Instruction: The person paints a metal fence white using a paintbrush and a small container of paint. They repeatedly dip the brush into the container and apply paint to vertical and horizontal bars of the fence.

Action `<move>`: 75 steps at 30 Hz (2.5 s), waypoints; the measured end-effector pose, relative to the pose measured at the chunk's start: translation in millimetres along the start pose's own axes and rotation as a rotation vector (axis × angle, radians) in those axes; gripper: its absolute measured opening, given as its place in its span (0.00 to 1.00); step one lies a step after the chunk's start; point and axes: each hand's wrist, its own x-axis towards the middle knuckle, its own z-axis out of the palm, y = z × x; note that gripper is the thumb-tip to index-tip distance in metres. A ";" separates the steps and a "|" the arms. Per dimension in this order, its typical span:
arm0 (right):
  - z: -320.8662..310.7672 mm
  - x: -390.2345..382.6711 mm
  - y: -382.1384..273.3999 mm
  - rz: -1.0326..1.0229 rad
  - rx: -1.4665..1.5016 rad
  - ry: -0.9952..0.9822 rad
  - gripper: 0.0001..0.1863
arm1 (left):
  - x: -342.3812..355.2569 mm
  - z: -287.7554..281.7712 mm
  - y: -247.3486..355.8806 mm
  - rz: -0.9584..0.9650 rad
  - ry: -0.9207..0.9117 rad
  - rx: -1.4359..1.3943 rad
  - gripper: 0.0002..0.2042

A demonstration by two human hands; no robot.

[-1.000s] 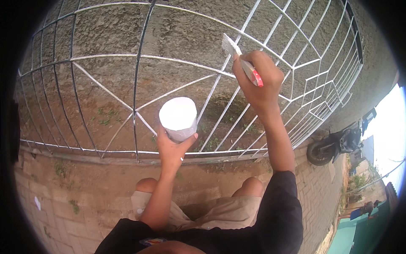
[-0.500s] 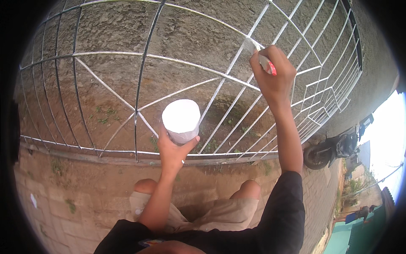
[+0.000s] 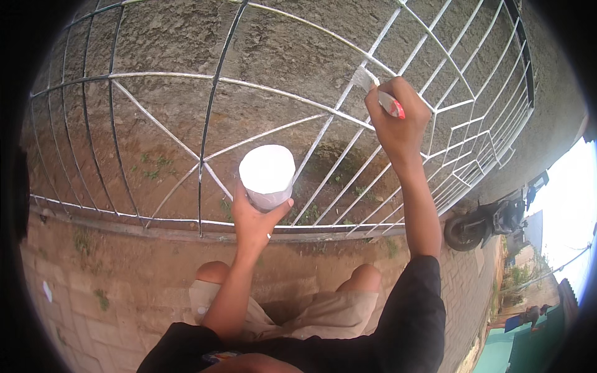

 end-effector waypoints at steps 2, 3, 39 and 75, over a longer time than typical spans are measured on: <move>-1.6 -8.8 -7.0 -0.015 0.063 -0.069 0.08 | 0.8 -2.2 -1.2 0.019 0.006 -0.001 0.42; 3.7 -8.3 -7.6 -0.024 0.098 -0.159 0.08 | 1.7 -2.9 -1.5 0.029 0.008 0.000 0.42; -7.8 -57.7 -14.3 -0.148 0.148 -0.361 0.06 | -1.4 -2.6 1.7 0.046 0.024 0.042 0.39; -5.1 -14.3 72.0 0.144 0.222 0.264 0.08 | -4.7 10.3 2.6 -0.018 -0.024 -0.043 0.40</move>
